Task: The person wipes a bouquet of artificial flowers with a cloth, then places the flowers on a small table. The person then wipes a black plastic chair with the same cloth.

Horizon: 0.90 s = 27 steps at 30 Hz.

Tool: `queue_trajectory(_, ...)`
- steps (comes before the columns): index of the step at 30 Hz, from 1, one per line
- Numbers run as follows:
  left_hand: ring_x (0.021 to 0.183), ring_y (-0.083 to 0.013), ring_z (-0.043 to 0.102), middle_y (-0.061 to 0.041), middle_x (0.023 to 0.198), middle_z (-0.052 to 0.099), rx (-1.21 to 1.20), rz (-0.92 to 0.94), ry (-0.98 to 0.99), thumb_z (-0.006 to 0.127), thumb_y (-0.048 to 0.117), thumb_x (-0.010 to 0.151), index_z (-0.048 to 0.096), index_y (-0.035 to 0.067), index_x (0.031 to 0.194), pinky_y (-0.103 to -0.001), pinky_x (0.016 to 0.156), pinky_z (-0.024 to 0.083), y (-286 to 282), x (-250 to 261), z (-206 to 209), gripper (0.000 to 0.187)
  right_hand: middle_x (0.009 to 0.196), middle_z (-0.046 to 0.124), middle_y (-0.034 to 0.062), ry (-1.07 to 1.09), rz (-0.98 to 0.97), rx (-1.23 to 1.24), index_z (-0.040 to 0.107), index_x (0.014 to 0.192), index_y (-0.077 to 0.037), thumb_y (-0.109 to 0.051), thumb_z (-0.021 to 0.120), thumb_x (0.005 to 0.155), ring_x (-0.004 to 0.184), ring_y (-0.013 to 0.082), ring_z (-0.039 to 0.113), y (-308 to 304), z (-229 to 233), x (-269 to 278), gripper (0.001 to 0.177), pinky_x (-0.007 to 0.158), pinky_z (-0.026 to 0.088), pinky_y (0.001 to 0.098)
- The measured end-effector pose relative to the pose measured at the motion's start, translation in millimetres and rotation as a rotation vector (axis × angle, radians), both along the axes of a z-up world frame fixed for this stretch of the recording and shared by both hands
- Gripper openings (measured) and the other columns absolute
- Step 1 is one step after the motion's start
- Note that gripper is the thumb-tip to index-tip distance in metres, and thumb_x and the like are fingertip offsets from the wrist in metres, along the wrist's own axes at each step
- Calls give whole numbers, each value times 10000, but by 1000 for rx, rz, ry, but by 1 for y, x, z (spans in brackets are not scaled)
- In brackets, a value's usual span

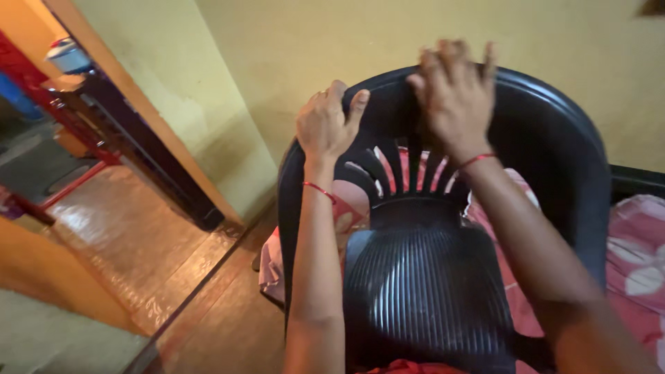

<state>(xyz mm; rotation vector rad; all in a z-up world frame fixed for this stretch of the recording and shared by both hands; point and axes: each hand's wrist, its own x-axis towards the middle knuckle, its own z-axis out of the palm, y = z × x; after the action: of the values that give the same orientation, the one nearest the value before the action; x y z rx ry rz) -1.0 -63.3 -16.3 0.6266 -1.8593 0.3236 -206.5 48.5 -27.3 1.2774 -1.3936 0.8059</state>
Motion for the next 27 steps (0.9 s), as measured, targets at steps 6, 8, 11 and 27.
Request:
queue_trajectory(6,721,-347,684,-144,711,670,-4,18,19,594,598,986,628,98,873,-475,634,525,-3,-9,5,514,1428,485,246,-351,387,35,504,1366,29,-287,855,928,1308,449,479,72,14,-51,644,1136,384,527)
queue_trajectory(8,706,-350,681,-147,704,672,-9,30,27,596,590,981,639,98,869,-478,621,521,-4,-13,4,507,1355,516,230,-282,258,13,633,1223,-4,-231,905,863,1233,453,507,88,13,-59,505,1042,436,497)
queue_trajectory(11,720,-352,683,-149,717,678,-11,42,23,597,594,996,620,94,834,-474,639,527,-9,-13,4,526,1155,620,163,-270,96,-24,795,1053,-49,-173,945,856,1046,373,610,101,5,-76,276,909,522,443)
queue_trajectory(27,728,-328,688,-121,708,675,-2,39,16,565,561,1028,609,101,834,-472,632,519,-11,-8,4,501,935,691,24,-722,726,156,608,1158,-6,-67,666,1093,833,131,696,128,88,-70,106,702,562,292)
